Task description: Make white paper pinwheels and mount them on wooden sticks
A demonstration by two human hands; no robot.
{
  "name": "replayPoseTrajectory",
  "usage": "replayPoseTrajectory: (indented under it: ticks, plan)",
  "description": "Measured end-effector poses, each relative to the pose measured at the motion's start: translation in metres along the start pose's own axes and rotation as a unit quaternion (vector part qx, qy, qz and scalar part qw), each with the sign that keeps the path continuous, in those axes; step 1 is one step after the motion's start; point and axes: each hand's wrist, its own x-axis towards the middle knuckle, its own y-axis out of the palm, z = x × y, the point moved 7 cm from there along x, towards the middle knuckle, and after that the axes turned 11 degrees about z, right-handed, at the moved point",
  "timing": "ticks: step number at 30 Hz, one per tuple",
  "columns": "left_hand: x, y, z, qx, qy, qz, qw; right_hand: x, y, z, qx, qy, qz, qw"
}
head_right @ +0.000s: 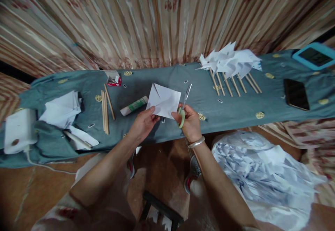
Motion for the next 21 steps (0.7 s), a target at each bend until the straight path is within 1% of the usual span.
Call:
replayPoseTrajectory:
  ticks: [3, 6, 9, 12, 15, 19, 21]
  plan:
    - [0.001, 0.0, 0.003, -0.017, 0.001, -0.015, 1.0, 0.002, 0.009, -0.004, 0.021, -0.006, -0.001, 1.0]
    - [0.003, -0.004, 0.002, -0.021, 0.021, -0.04, 0.999, 0.003, 0.017, -0.005, 0.011, -0.012, 0.002, 1.0]
    - [0.006, -0.011, -0.003, -0.021, 0.038, -0.058, 0.997, 0.003, 0.023, -0.004, -0.018, -0.013, 0.038, 0.999]
    - [0.009, -0.02, -0.013, -0.015, 0.062, -0.074, 0.995, 0.002, 0.028, -0.005, -0.035, 0.016, 0.098, 0.994]
    - [0.012, -0.031, -0.03, -0.004, 0.091, -0.095, 0.991, -0.002, 0.033, -0.008, -0.026, 0.066, 0.18, 0.981]
    - [0.014, -0.042, -0.049, 0.011, 0.114, -0.119, 0.986, -0.013, 0.044, -0.011, -0.047, 0.118, 0.302, 0.945]
    - [0.014, -0.043, -0.054, 0.021, 0.118, -0.123, 0.985, -0.017, 0.049, -0.012, -0.061, 0.135, 0.345, 0.927]
